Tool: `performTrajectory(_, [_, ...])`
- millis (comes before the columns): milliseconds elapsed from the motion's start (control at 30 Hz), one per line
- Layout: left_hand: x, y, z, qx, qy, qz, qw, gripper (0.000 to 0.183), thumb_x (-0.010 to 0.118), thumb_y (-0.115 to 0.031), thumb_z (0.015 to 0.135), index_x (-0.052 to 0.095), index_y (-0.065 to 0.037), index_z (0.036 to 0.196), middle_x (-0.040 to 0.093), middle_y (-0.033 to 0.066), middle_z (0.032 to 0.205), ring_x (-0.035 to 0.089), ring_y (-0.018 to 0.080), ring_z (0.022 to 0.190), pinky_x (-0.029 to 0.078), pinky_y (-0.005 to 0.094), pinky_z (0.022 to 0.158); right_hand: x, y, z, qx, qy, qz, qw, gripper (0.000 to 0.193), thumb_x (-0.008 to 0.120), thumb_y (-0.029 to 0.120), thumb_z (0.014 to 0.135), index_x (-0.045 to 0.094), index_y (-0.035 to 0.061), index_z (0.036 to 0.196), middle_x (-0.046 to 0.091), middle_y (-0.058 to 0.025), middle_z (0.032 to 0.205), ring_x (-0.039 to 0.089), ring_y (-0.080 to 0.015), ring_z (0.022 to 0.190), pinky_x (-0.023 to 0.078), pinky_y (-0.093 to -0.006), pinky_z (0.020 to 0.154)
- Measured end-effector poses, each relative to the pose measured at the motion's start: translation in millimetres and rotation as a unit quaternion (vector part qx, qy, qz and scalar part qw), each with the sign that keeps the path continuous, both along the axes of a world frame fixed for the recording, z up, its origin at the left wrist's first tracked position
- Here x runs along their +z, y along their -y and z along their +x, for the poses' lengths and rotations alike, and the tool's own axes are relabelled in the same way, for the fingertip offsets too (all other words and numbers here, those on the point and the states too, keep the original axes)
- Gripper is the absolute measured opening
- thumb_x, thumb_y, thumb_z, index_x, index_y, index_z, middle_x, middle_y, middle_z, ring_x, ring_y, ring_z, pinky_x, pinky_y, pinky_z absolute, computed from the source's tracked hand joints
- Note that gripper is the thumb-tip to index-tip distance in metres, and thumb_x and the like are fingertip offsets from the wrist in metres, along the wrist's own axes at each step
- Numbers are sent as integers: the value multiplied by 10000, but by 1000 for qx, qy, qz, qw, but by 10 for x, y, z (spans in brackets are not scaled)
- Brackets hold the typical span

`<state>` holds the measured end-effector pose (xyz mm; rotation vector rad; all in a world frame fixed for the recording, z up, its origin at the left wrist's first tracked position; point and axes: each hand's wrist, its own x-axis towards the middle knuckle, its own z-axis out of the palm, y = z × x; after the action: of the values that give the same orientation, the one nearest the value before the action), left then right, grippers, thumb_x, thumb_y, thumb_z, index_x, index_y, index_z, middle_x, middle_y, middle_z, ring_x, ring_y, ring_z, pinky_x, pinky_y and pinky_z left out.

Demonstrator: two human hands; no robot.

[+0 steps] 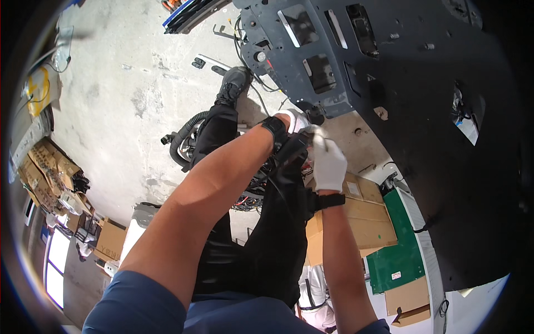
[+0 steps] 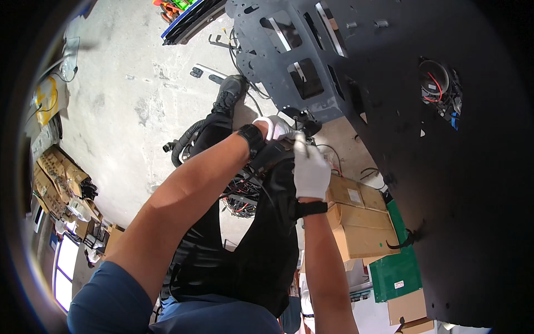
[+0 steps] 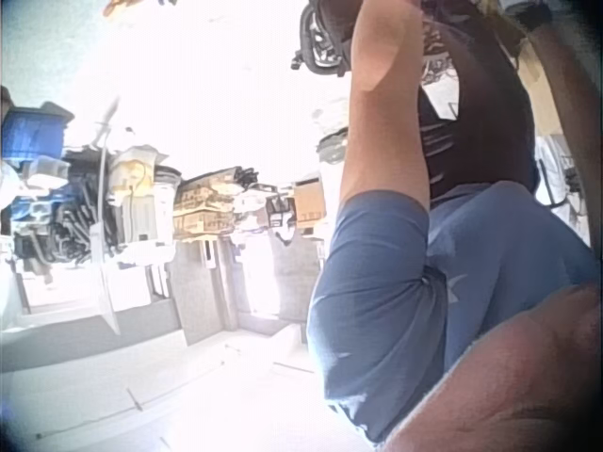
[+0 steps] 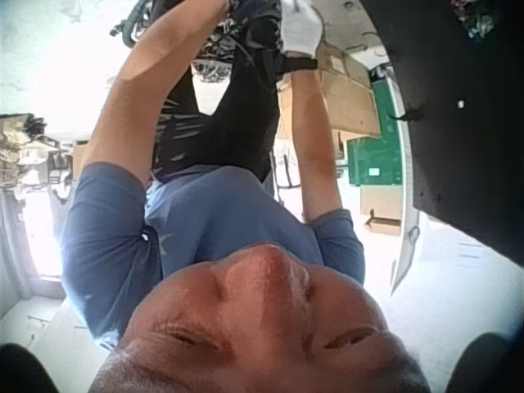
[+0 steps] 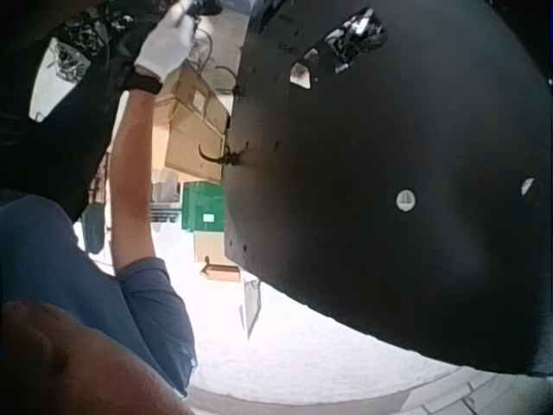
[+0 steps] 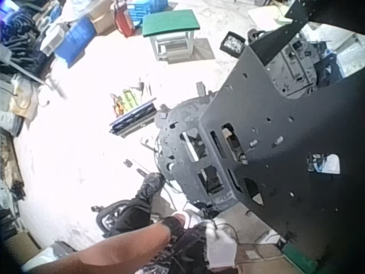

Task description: Disassembling a large black machine component or frame using an electric screwdriver and pliers.

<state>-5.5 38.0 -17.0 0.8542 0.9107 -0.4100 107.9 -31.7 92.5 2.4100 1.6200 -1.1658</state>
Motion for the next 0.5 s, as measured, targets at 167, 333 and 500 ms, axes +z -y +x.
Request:
performTrajectory(167, [-9,-4,-17,-36,10,47,998,489,643,-480,757,645,-58,1005,661,92,838,605,167,723,466,304,687,49,56,13,-264,-33,-59,962,480,393,437,905,579,16,769,575,-103,607,552,-215,500,402,-337,463])
performTrajectory(333, [-1,0,-27,-74,21,93,993,476,636,-467,767,642,-57,1010,661,91,843,607,165,727,467,303,690,55,16,-50,-394,-188,-153,886,460,464,454,875,563,33,717,492,-76,518,481,-184,420,398,-312,428])
performTrajectory(500, [-1,5,-19,-114,31,141,983,463,630,-454,777,638,-57,1015,661,90,848,609,163,730,468,301,694,-167,84,-49,40,100,36,994,510,439,503,881,559,33,723,392,16,474,433,-101,427,352,-250,418])
